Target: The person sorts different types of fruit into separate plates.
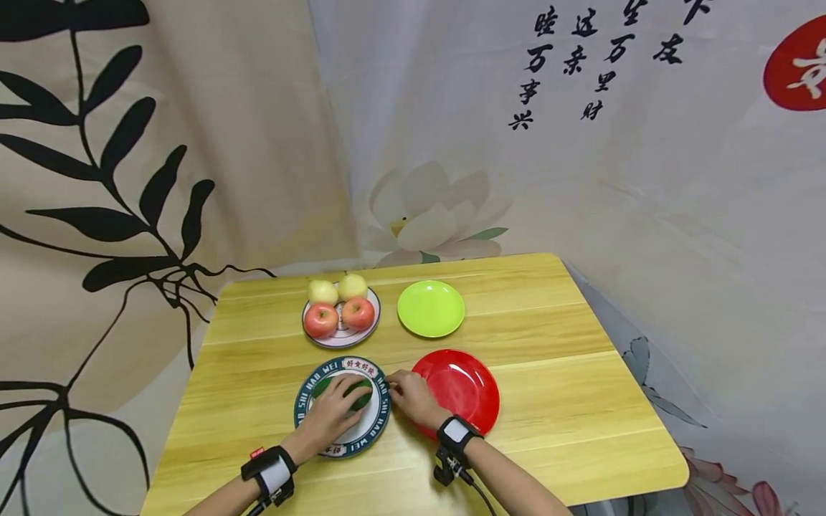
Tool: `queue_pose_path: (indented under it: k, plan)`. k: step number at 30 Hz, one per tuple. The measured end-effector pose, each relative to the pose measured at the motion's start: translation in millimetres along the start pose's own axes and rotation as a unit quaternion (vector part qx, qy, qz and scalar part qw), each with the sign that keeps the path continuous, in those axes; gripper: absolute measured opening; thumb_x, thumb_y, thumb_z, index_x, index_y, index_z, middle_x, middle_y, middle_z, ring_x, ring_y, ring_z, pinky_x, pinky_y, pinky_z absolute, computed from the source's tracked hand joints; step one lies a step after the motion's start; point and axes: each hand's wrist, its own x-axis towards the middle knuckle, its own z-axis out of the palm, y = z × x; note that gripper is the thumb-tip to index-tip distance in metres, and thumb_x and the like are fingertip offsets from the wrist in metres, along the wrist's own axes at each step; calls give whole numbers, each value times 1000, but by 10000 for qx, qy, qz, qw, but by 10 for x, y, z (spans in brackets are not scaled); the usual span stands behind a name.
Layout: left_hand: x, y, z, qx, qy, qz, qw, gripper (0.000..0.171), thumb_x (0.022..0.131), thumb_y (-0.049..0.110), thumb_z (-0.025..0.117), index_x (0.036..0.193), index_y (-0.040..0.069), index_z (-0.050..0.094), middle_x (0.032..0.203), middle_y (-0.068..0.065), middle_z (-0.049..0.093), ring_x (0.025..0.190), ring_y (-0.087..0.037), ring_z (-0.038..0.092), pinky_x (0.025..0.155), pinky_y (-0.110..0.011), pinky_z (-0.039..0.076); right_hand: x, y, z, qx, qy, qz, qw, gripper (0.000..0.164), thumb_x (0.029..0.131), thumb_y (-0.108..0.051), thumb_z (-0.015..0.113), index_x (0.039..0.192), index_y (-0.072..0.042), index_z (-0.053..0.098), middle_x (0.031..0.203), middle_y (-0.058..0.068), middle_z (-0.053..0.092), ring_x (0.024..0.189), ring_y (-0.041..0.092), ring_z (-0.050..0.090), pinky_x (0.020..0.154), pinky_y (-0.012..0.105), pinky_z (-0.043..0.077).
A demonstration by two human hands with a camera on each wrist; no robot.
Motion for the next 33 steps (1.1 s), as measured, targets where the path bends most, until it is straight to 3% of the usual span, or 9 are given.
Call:
queue_pose_path:
  k: [8,13,18,22,25,29,33]
  plan:
    - [-125,78,223,411,-28,533,9977,38,78,13,83,114,10,70,126,-12,59,119,-31,53,101,-44,45,29,2,-23,-17,56,-32,10000,25,88,7,67,113,7,69,107,18,70,86,25,71,74,33,58]
    - [-181,81,271,604,-241,492,9967,36,82,18,81,115,14,69,126,-10,58,119,-29,51,98,-43,47,25,-2,-27,-5,51,20,10000,25,89,6,67,113,8,68,107,18,70,87,26,71,74,33,58]
    - [-122,107,257,483,-271,300,9980,35,82,21,80,115,16,70,126,-10,57,117,-28,50,95,-45,48,32,-9,-60,-61,84,74,9999,24,89,7,67,113,8,69,107,18,69,87,26,71,74,35,58]
    - [35,106,172,303,40,230,9993,31,83,22,79,111,13,71,123,-11,58,114,-29,52,89,-46,50,43,3,-103,-19,154,0,9999,24,89,5,68,114,8,68,108,18,70,86,26,72,73,34,58]
    - [248,44,70,226,349,149,9990,28,84,21,77,110,12,71,122,-13,58,112,-30,54,87,-46,50,71,25,-212,29,401,-62,9992,25,88,5,68,113,7,68,109,18,70,88,27,72,75,35,58]
    - [554,-152,-47,168,575,-154,9981,30,85,19,74,113,10,69,122,-15,58,112,-31,53,89,-46,48,90,76,-447,-68,896,133,9959,27,88,4,70,114,4,69,110,15,69,94,28,70,79,40,57]
    - [786,-444,-86,84,724,-497,9961,34,83,16,76,113,5,68,121,-18,57,109,-34,54,86,-50,47,7,176,-692,-304,1188,494,9912,29,90,-3,71,118,1,68,116,14,67,107,32,64,90,47,52]
